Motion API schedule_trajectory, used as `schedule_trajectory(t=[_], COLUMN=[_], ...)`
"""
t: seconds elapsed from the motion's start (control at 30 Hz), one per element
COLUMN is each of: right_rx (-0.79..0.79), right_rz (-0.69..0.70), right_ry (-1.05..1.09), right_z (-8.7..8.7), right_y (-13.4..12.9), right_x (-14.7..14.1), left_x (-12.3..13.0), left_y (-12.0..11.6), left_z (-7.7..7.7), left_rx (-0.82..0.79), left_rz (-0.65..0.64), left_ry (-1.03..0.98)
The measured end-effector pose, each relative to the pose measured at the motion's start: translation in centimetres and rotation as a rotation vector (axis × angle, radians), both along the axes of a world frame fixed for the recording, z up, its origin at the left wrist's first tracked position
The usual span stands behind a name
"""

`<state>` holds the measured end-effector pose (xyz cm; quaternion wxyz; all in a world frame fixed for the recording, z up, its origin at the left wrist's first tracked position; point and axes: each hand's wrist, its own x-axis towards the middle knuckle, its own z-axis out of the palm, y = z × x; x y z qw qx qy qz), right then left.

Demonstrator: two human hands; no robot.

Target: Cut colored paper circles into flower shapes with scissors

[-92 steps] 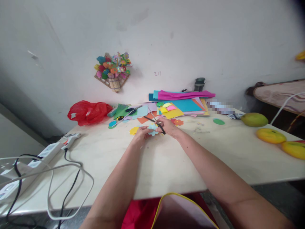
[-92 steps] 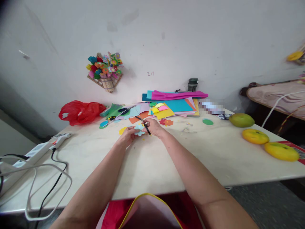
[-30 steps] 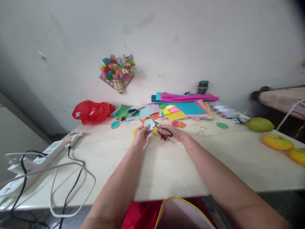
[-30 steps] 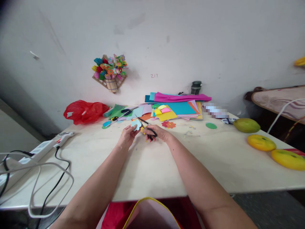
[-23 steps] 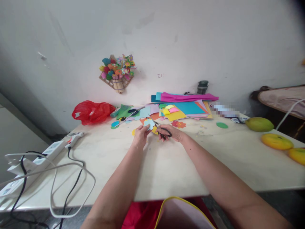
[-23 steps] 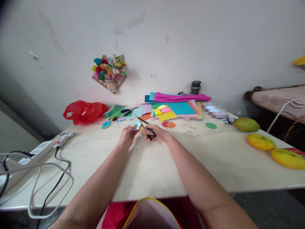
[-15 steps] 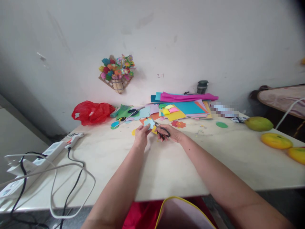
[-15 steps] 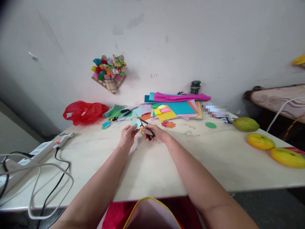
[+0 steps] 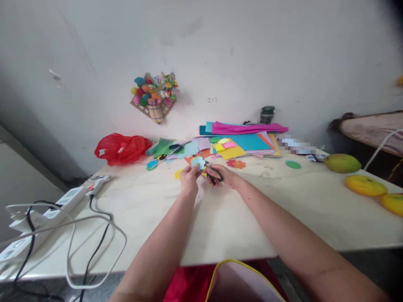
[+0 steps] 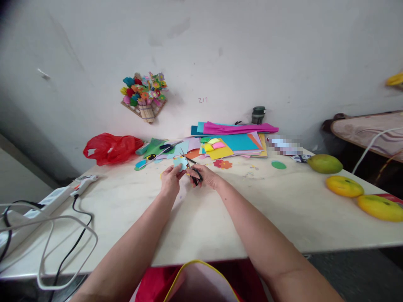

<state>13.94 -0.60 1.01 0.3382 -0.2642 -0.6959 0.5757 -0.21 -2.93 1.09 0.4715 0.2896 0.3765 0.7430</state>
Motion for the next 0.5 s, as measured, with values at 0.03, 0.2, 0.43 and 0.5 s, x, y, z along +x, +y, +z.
schedule_trajectory(t=[0.03,0.2,0.43,0.5], right_rx=[0.001,-0.002,-0.06,-0.061], right_rz=[0.0,-0.022,-0.071,-0.083], right_ry=[0.003,0.025,0.053,0.056], right_z=[0.0,0.1,0.2,0.1], right_y=[0.0,-0.3,-0.7,-0.7], right_x=[0.0,-0.4,-1.1,-1.2], left_x=[0.1,0.4,0.8,0.8], left_y=[0.0,-0.2,-0.4,-0.3], left_z=[0.0,0.3,0.4,0.2], left_rx=[-0.001,0.021,0.05,0.05], left_rz=[0.005,0.058,0.167,0.189], left_ry=[-0.002,0.009,0.083,0.104])
